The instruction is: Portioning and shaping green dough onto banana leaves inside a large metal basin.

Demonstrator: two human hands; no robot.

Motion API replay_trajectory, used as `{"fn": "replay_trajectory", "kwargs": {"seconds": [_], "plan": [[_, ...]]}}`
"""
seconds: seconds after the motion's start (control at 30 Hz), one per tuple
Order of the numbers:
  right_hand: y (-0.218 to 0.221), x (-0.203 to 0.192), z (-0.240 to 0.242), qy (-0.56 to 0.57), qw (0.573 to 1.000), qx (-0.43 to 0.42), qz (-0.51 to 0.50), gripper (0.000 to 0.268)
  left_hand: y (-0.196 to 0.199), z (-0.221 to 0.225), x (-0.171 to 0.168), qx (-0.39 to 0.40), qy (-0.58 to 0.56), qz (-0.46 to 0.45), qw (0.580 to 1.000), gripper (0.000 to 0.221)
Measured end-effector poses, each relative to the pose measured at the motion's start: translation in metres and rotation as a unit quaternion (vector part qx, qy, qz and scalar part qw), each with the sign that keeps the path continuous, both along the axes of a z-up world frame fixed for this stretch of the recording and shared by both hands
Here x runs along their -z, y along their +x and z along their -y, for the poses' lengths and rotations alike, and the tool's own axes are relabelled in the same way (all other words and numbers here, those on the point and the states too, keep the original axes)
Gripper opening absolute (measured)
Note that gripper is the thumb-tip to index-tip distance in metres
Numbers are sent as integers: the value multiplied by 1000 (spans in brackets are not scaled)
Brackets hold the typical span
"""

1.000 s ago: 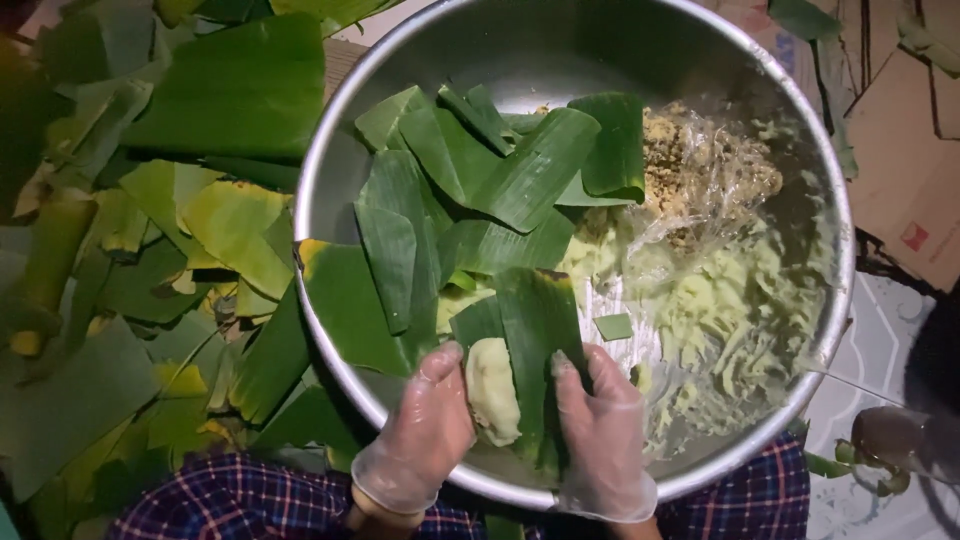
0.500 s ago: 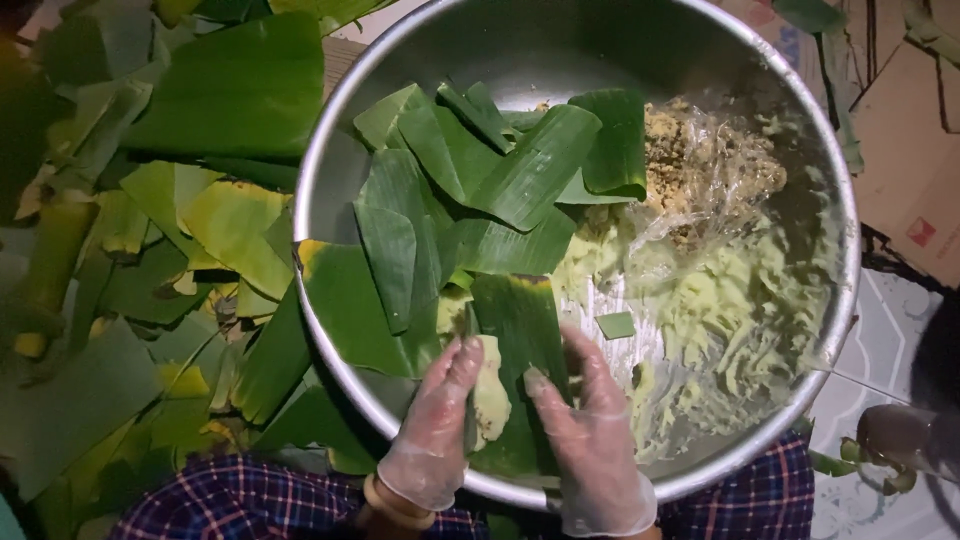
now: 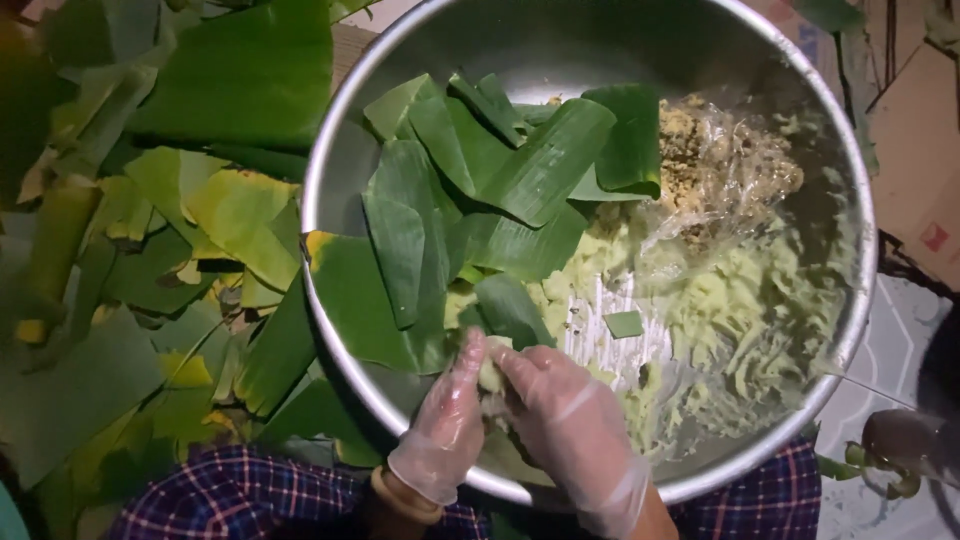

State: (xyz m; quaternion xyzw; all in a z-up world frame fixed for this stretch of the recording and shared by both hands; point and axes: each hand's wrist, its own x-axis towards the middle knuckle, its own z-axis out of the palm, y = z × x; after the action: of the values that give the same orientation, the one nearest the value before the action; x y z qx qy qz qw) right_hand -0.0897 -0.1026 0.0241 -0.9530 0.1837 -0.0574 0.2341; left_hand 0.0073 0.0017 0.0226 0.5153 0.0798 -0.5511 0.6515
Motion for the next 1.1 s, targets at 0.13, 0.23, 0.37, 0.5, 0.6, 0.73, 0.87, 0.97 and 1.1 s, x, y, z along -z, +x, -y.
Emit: {"fn": "replay_trajectory", "kwargs": {"seconds": [0.13,0.23,0.37,0.5,0.6,0.73,0.87,0.97,1.1], "plan": [[3,1,-4,15,999,1,38,49,-3,-3,10,56,45,160,984,70],[-30,49,-46,-112,993,-41,0,70,-3,1,18,-66,55,53,995,60],[-48,66,-63,-270,961,-55,-24,139,-5,6,32,-132,77,7,988,56],[-46,62,-48,-276,959,-65,32,171,-2,5,21,-113,146,57,981,70],[-42,25,-49,-277,958,-60,-50,200,2,15,-7,-50,262,2,964,77],[-37,9,-37,52,922,-180,-340,95,-3,7,17,-70,252,40,964,75],[-20,-33,-3,81,990,15,115,39,-16,-21,49,136,57,507,849,57],[-12,-13,14,18,999,-30,-5,100,-10,3,16,11,47,124,991,89],[9,4,25,68,995,-49,-56,66,-10,0,24,63,77,169,981,81]]}}
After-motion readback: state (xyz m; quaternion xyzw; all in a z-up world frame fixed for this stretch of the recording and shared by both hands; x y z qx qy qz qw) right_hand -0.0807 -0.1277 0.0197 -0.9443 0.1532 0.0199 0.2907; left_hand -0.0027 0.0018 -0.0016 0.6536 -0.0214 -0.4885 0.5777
